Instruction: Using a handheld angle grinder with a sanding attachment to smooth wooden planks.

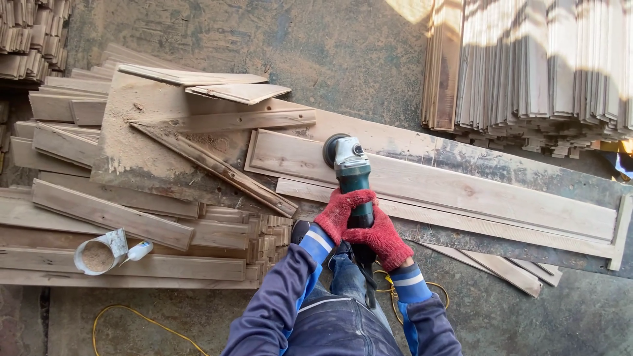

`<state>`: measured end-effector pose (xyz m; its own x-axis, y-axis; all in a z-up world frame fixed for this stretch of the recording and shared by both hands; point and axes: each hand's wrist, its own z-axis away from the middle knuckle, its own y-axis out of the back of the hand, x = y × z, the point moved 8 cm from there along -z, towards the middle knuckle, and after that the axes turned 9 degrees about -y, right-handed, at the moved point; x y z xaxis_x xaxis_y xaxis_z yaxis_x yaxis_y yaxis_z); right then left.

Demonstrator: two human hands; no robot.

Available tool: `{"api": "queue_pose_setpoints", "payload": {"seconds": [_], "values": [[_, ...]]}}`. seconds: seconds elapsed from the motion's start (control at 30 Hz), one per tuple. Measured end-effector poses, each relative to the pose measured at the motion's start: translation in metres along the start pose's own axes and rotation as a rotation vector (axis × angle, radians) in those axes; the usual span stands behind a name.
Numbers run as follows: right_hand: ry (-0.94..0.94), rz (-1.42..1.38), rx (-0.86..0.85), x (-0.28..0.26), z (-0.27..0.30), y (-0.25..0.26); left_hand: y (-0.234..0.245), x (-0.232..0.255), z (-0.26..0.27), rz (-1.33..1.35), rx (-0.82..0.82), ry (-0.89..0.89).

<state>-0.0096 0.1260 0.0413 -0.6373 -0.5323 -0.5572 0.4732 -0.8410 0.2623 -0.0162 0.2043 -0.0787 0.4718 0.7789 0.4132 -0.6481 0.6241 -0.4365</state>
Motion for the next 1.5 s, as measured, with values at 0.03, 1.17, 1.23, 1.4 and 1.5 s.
{"api": "queue_pose_setpoints", "payload": {"seconds": [0.03, 1.17, 1.23, 1.4, 1.5], "values": [[-0.018, -0.028, 0.014, 0.010, -0.004, 0.003, -0.005, -0.001, -0.001, 0.005, -0.016, 0.000], [-0.084, -0.090, 0.110, 0.064, 0.000, 0.046, -0.050, -0.043, 0.013, -0.099, -0.157, -0.018], [-0.062, -0.079, 0.069, 0.069, -0.009, 0.042, -0.038, -0.036, 0.016, -0.104, -0.102, -0.037], [-0.070, -0.076, 0.064, 0.061, 0.000, 0.043, -0.044, -0.032, 0.025, -0.125, -0.088, 0.009], [-0.096, -0.109, 0.100, 0.064, 0.004, 0.057, -0.062, -0.043, 0.024, -0.094, -0.144, 0.017]]}}
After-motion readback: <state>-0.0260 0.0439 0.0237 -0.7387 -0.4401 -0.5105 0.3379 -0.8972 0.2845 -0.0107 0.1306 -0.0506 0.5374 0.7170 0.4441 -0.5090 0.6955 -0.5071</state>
